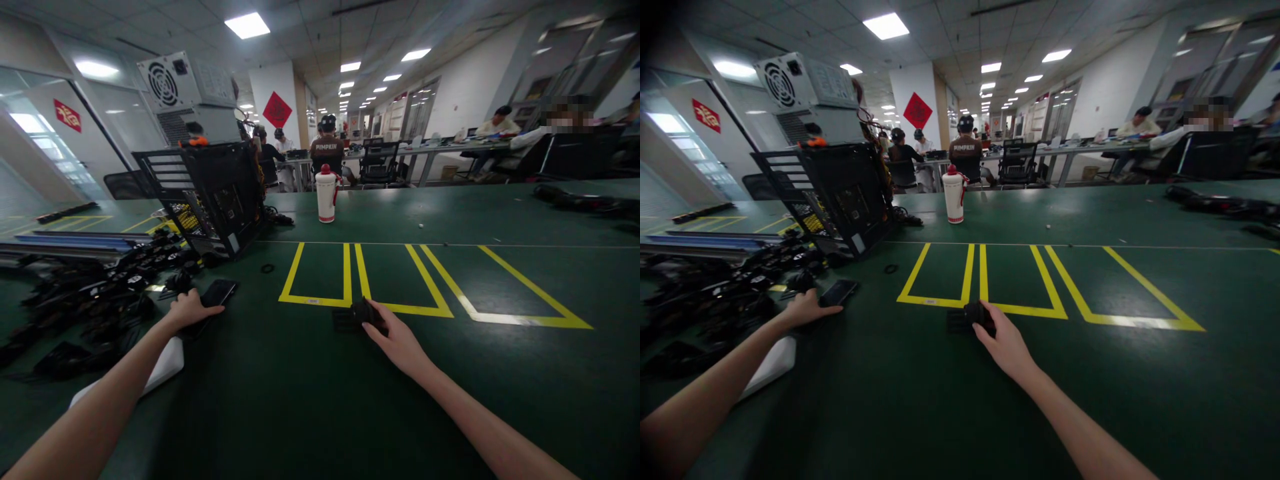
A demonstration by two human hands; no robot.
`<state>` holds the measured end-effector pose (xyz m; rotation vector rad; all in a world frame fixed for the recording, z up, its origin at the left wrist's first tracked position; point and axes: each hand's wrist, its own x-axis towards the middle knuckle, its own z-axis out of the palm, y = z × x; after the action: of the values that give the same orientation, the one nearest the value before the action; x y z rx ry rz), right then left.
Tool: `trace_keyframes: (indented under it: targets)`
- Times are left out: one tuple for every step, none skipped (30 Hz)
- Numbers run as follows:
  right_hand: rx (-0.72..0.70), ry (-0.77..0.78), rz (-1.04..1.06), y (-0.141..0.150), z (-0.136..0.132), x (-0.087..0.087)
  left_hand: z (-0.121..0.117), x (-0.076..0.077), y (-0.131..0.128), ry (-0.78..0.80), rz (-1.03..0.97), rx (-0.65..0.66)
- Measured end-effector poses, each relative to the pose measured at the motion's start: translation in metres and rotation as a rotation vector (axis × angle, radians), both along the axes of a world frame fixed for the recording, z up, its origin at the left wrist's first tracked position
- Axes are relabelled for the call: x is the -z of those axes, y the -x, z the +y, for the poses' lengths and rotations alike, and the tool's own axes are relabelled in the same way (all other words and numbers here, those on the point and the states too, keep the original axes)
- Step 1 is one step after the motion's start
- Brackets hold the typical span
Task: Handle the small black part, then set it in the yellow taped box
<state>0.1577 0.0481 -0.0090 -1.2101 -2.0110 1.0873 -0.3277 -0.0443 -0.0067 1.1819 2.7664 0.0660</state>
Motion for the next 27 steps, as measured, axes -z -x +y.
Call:
trace_keyframes:
  targets:
    - [-0.003, -0.003, 0.002, 0.000, 0.000, 0.000, 0.000, 0.000, -0.001, 0.005, 0.005, -0.020]
    - [-0.007, -0.004, 0.004, 0.000, 0.000, 0.000, 0.001, 0.001, -0.002, 0.010, 0.006, -0.041]
    - [-0.011, -0.002, 0.005, 0.001, 0.000, 0.000, 0.001, 0.001, -0.003, 0.014, 0.006, -0.058]
    - [-0.016, 0.001, 0.003, 0.001, -0.001, 0.000, 0.002, 0.000, -0.004, 0.018, 0.007, -0.067]
    - [-0.016, 0.003, 0.001, 0.001, -0.001, 0.000, 0.002, 0.000, -0.006, 0.018, 0.005, -0.072]
    - [-0.011, 0.003, -0.003, 0.001, -0.001, 0.000, 0.002, -0.001, -0.007, 0.006, -0.015, -0.073]
    - [0.001, 0.002, -0.007, 0.000, -0.001, 0.000, 0.001, -0.003, -0.008, -0.011, -0.058, -0.074]
    - [0.016, -0.002, -0.012, 0.000, -0.001, 0.000, 0.001, -0.005, -0.009, -0.030, -0.118, -0.074]
    - [0.040, -0.008, -0.018, -0.001, -0.001, 0.000, 0.000, -0.007, -0.010, -0.049, -0.187, -0.072]
    - [0.071, -0.017, -0.026, -0.002, 0.000, 0.001, -0.002, -0.010, -0.010, -0.066, -0.261, -0.066]
    - [0.104, -0.024, -0.035, -0.003, 0.001, 0.002, -0.004, -0.013, -0.011, -0.077, -0.330, -0.056]
    - [0.139, -0.032, -0.043, -0.004, 0.003, 0.004, -0.006, -0.016, -0.011, -0.082, -0.382, -0.042]
    - [0.175, -0.039, -0.050, -0.006, 0.005, 0.005, -0.009, -0.019, -0.010, -0.086, -0.424, -0.027]
    - [0.207, -0.044, -0.051, -0.007, 0.007, 0.007, -0.013, -0.022, -0.009, -0.096, -0.466, -0.013]
    - [0.228, -0.045, -0.048, -0.008, 0.008, 0.009, -0.018, -0.024, -0.008, -0.107, -0.505, 0.001]
    - [0.243, -0.047, -0.041, -0.010, 0.010, 0.010, -0.023, -0.026, -0.006, -0.119, -0.540, 0.016]
    - [0.250, -0.046, -0.035, -0.011, 0.011, 0.012, -0.028, -0.026, -0.004, -0.132, -0.571, 0.033]
    - [0.253, -0.047, -0.030, -0.012, 0.012, 0.013, -0.034, -0.026, -0.002, -0.146, -0.598, 0.052]
    - [0.255, -0.048, -0.026, -0.013, 0.013, 0.014, -0.039, -0.026, 0.000, -0.157, -0.626, 0.073]
    - [0.255, -0.047, -0.025, -0.013, 0.013, 0.015, -0.045, -0.025, 0.002, -0.162, -0.652, 0.097]
    - [0.259, -0.047, -0.024, -0.013, 0.014, 0.016, -0.049, -0.024, 0.004, -0.163, -0.675, 0.123]
    - [0.267, -0.048, -0.021, -0.013, 0.014, 0.016, -0.053, -0.024, 0.005, -0.156, -0.686, 0.145]
    - [0.272, -0.046, -0.017, -0.013, 0.014, 0.017, -0.055, -0.024, 0.005, -0.140, -0.685, 0.166]
    - [0.280, -0.045, -0.012, -0.013, 0.014, 0.018, -0.056, -0.025, 0.003, -0.119, -0.667, 0.188]
    - [0.285, -0.046, -0.005, -0.012, 0.015, 0.018, -0.054, -0.026, 0.001, -0.095, -0.617, 0.205]
    - [0.290, -0.050, 0.005, -0.012, 0.015, 0.019, -0.051, -0.028, -0.002, -0.072, -0.549, 0.219]
    - [0.294, -0.055, 0.014, -0.012, 0.015, 0.019, -0.046, -0.029, -0.006, -0.052, -0.465, 0.232]
